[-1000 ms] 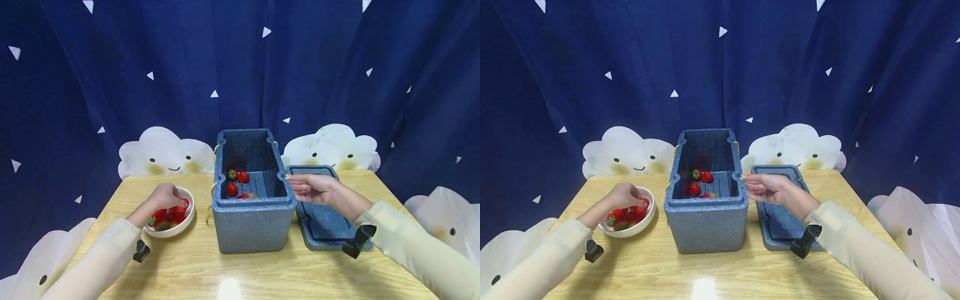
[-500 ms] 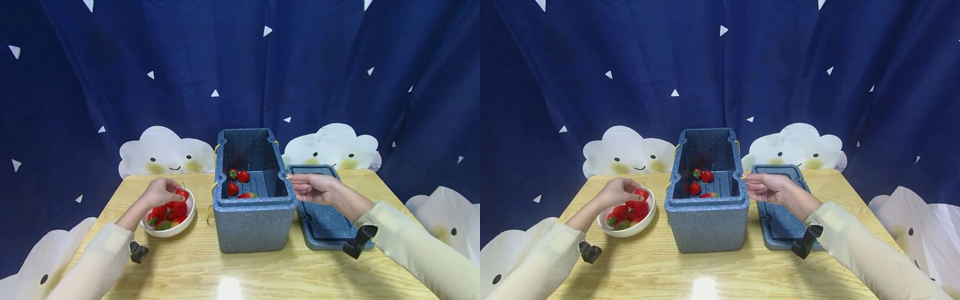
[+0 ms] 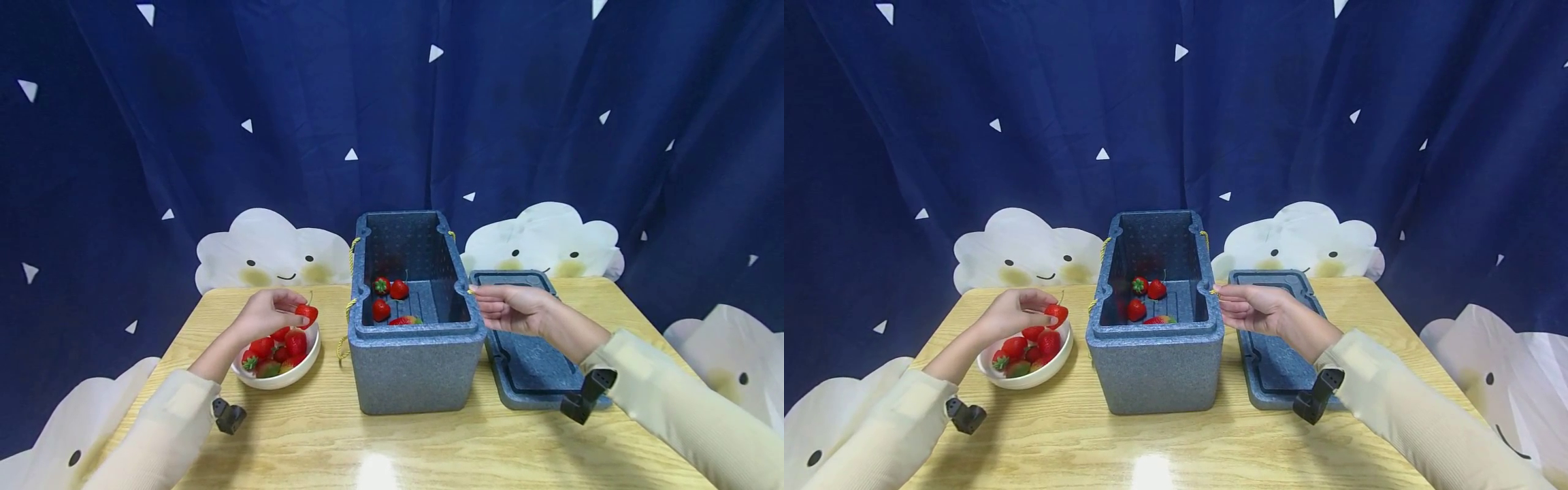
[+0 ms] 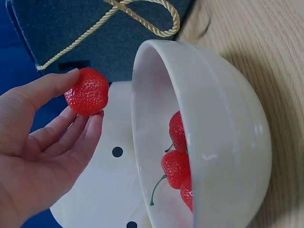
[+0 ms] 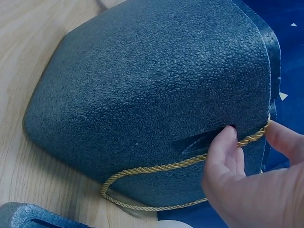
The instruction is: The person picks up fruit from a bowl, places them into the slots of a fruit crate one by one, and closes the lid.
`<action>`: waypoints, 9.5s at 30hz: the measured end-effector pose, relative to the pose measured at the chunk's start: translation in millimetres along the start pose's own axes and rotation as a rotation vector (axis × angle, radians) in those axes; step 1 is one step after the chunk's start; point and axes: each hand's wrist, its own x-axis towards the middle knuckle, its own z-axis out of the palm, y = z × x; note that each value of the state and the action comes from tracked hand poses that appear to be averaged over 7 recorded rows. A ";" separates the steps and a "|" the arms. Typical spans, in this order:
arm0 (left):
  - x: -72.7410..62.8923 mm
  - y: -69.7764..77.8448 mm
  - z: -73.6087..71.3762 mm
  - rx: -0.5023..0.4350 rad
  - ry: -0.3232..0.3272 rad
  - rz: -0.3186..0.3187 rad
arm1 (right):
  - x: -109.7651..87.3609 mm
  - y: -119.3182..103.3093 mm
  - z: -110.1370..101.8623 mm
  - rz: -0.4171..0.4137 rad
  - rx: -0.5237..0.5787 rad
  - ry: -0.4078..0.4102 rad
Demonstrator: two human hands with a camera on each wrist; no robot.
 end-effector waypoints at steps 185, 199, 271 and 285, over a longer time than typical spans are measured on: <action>0.1 28.3 -11.3 0.203 0.046 0.041 | -9.0 1.7 -3.0 0.010 0.012 -0.024; -8.7 -0.8 -2.1 0.359 -0.089 -0.161 | -8.1 2.0 -3.6 0.011 0.007 -0.031; -5.5 -2.0 0.5 0.145 0.020 -0.043 | -8.6 2.7 -5.0 0.026 0.050 -0.040; 0.1 18.2 6.0 0.050 -0.009 0.039 | -12.0 2.6 -4.1 0.007 0.034 0.003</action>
